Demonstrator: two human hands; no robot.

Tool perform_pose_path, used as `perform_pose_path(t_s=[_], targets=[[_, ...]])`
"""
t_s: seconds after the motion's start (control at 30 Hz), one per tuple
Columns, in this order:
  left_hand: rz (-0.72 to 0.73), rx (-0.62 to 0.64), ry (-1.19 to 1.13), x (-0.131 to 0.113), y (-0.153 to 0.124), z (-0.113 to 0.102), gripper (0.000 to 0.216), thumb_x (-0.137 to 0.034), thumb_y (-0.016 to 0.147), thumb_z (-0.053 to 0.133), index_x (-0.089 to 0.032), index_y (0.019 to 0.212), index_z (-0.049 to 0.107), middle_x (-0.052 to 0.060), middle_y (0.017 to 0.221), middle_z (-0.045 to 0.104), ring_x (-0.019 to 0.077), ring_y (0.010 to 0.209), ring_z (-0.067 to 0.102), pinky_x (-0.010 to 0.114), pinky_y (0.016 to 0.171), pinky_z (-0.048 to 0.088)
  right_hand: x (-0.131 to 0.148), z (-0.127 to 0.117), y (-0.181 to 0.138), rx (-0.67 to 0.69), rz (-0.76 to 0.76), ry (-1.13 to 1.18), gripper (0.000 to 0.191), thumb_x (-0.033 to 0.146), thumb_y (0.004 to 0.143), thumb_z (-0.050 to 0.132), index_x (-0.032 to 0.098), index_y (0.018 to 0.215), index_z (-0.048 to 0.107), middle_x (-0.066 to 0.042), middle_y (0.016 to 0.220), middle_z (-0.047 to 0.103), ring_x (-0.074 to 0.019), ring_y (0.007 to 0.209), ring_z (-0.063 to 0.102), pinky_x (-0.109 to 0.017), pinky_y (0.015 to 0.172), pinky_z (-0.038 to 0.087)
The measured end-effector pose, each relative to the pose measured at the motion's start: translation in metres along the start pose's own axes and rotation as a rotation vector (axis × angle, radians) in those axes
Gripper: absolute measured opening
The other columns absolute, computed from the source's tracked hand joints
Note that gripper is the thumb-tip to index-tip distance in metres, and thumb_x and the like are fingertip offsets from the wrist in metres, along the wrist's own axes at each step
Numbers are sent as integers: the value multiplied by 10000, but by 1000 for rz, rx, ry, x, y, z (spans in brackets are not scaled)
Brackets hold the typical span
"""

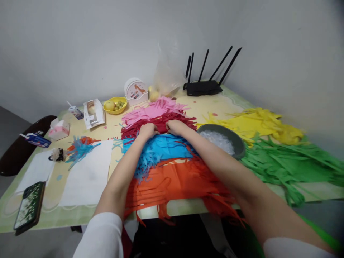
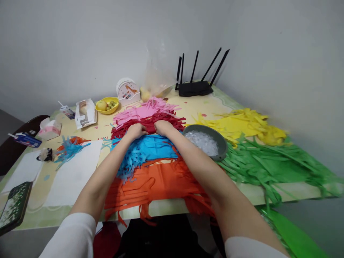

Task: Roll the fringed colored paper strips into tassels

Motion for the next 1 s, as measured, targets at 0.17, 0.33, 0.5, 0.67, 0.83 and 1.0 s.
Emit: perform_pose_path(t_s=[0.17, 0.33, 0.5, 0.67, 0.83, 1.0], targets=[[-31, 20, -55, 7, 7, -2, 199, -343, 839, 660, -216, 929, 784, 77, 951, 768, 209, 906, 686, 269, 801, 489, 1, -2, -1, 14, 13, 8, 299, 344, 944, 593, 142, 1163, 620, -92, 1175, 639, -210, 1038, 634, -429, 896, 537], [-50, 42, -93, 11, 11, -2, 207, -344, 848, 648, -193, 872, 788, 73, 862, 769, 190, 808, 686, 262, 760, 488, 1, -1, 0, 17, 11, 13, 296, 343, 943, 595, 139, 1156, 622, -91, 1171, 641, -212, 1039, 634, -431, 898, 535], [-65, 32, -96, 9, 11, -2, 170, -282, 826, 644, -186, 856, 782, 83, 888, 766, 206, 848, 692, 282, 798, 498, 0, -1, 0, 6, 16, 31, 300, 359, 943, 592, 139, 1142, 630, -91, 1168, 646, -214, 1049, 633, -439, 915, 524], [-124, -61, -72, 2, 6, 0, 185, -176, 793, 614, -161, 922, 746, 140, 1028, 739, 268, 1041, 666, 351, 922, 479, 4, -10, -11, -72, 44, 58, 304, 326, 940, 582, 118, 1158, 620, -130, 1161, 662, -250, 1081, 622, -440, 938, 490], [-219, -199, -114, 2, 4, -2, 195, -151, 819, 557, -159, 956, 695, 142, 994, 733, 258, 1006, 672, 357, 894, 484, 44, -5, -27, -187, 31, 98, 325, 209, 973, 455, 33, 1211, 588, -259, 1213, 621, -316, 1169, 572, -419, 990, 433], [-243, -456, -200, 4, -10, -28, 188, -195, 889, 484, -173, 969, 653, 112, 990, 725, 234, 978, 659, 344, 906, 454, 69, 14, -8, -186, 24, 195, 389, 330, 943, 589, 138, 1280, 562, -127, 1325, 563, -257, 1172, 574, -484, 984, 480]])
Point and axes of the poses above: each hand's wrist, its own y-axis towards the middle knuckle, its own z-axis out of the palm, x = y × z, the point moved 5 cm from there along y, towards the middle knuckle
